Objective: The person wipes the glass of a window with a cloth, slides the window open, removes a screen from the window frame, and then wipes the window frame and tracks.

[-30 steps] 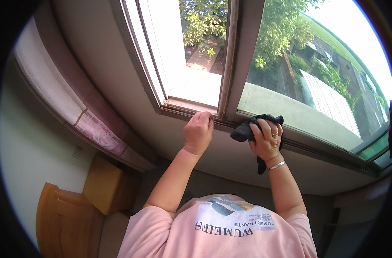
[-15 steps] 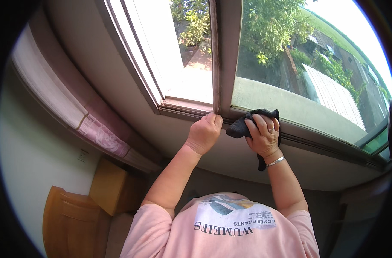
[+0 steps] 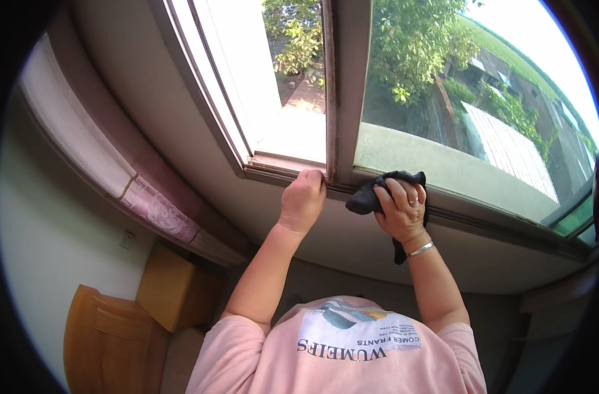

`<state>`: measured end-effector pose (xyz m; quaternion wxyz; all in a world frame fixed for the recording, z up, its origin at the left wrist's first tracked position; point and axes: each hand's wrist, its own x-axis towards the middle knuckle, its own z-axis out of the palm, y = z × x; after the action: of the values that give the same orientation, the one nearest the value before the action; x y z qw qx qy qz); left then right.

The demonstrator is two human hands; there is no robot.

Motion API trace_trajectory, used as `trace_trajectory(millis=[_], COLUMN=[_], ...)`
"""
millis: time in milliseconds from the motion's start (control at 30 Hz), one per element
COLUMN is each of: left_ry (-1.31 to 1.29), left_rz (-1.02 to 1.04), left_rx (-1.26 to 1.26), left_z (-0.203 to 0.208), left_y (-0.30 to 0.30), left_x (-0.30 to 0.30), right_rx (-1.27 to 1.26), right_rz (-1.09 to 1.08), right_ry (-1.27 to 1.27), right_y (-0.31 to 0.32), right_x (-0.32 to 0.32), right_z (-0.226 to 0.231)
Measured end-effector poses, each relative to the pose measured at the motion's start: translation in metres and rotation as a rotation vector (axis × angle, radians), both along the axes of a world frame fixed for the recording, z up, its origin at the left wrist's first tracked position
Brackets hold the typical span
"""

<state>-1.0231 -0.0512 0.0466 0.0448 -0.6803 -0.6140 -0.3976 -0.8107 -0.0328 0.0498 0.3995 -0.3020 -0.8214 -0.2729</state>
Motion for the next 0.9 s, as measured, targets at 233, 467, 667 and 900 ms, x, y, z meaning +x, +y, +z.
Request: trace_trajectory(millis=[233,467,667,900], left_ry=[-0.344,-0.529,-0.758,-0.584], left_rz=[-0.113,-0.239,-0.294,-0.252], left_rx=[0.422,0.409,0.305,0.401], left_z=[0.050,0.054,0.029,0.065], left_y=[0.008,0.022,0.028,0.022], left_x=[0.003,0.018,0.007,0.016], right_rx=[0.011,0.000,0.012,-0.006], right_rz=[-0.039,-0.067,-0.066,-0.087], right_ry=[-0.006,-0.033,-0.024,-0.036], right_y=[-0.004,-0.004,-0.005,-0.007], right_x=[-0.002,-0.001,0.000,-0.003], right_z=[0.002,0.001,0.000,0.003])
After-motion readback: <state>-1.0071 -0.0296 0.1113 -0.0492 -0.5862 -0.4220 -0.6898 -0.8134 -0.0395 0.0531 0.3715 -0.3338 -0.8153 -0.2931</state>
